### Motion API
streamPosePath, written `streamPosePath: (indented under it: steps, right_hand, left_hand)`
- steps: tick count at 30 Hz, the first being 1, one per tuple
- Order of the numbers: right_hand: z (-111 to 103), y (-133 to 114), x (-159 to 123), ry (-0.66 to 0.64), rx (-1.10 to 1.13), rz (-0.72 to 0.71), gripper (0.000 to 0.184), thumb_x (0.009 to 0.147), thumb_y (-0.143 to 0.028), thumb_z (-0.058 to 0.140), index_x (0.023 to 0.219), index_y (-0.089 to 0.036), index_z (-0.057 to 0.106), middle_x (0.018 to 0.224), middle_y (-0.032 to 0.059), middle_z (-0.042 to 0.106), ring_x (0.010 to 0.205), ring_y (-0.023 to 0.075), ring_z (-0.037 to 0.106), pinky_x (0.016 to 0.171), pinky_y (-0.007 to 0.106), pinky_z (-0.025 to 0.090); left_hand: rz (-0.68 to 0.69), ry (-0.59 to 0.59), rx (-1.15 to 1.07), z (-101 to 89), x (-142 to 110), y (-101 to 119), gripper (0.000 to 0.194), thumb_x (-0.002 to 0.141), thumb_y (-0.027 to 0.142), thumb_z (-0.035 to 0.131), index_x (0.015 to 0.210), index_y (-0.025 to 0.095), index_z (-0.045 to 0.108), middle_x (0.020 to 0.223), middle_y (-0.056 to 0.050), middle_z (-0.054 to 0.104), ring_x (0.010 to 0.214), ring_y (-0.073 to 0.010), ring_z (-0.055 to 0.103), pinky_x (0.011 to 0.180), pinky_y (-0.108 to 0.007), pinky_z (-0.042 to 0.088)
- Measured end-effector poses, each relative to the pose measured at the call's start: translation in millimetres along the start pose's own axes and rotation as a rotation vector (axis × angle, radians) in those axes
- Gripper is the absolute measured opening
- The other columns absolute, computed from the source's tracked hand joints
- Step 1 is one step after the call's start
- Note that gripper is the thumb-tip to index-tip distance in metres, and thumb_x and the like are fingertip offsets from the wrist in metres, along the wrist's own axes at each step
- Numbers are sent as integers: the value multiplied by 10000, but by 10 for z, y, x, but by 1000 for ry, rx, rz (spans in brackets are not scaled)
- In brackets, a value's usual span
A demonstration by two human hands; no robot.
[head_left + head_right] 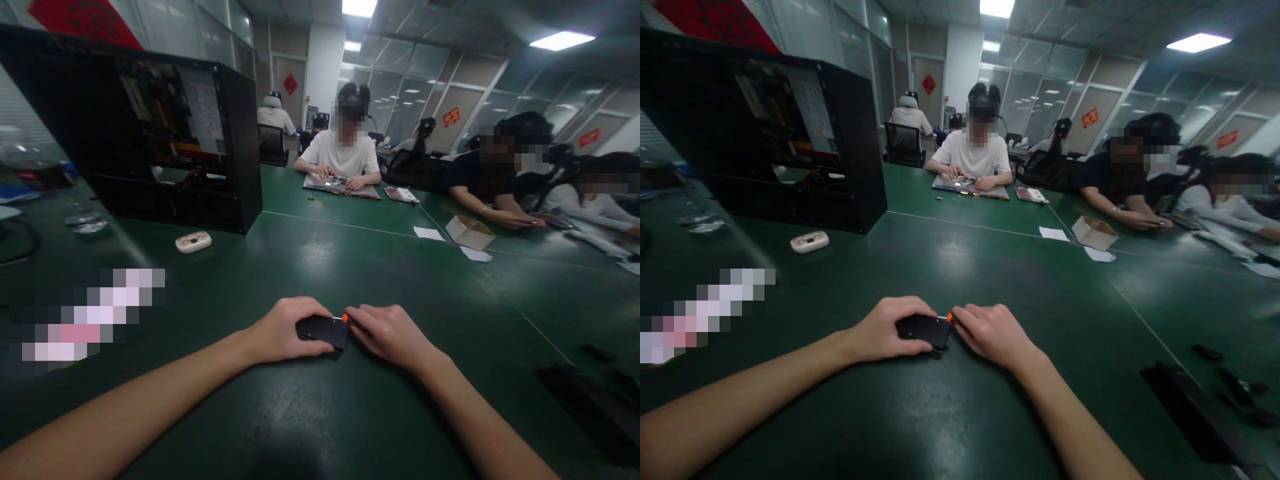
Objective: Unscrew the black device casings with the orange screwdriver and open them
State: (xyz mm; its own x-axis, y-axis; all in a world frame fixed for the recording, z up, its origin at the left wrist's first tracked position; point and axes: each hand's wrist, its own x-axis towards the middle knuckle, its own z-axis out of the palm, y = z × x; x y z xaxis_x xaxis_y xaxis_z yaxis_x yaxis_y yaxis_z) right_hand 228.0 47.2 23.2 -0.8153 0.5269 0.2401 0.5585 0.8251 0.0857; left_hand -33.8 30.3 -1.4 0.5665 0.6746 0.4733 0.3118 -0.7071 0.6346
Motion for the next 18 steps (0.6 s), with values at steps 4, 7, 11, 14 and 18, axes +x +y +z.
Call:
streamPosePath:
  steps: [4,7,11,14,18]
  right_hand:
    - [90,-18,43,-53,254,101,265,996,-258,462,1107,-146,676,879,62,719,730,146,658,663,248,433]
    - [117,-36,80,-104,401,182,207,972,-255,504,999,-167,690,860,45,722,742,144,655,698,241,448]
    - [82,-31,95,-159,367,201,202,959,-248,506,1010,-180,689,904,55,728,774,163,661,704,258,449]
    - [60,26,69,-163,326,206,216,959,-254,501,1061,-194,682,950,58,735,825,177,680,746,276,469]
    - [91,109,38,-103,286,289,247,957,-274,521,1144,-195,661,1037,70,731,891,195,690,788,308,504]
  left_hand:
    - [27,13,-7,-3,-5,-38,461,785,410,820,1141,157,674,1068,-87,735,964,-225,686,872,-325,515]
    - [27,19,8,-10,-6,-35,472,773,410,829,1140,156,676,1063,-85,734,963,-226,682,872,-323,507]
    - [2,36,-13,-6,3,22,442,769,385,830,1115,148,690,1047,-87,733,958,-232,677,871,-327,495]
    - [-117,130,-140,24,17,66,357,782,366,814,1055,159,715,1023,-79,733,941,-233,673,861,-326,487]
    - [-379,383,-560,61,59,27,325,775,381,805,995,152,732,918,-66,734,857,-216,661,783,-295,485]
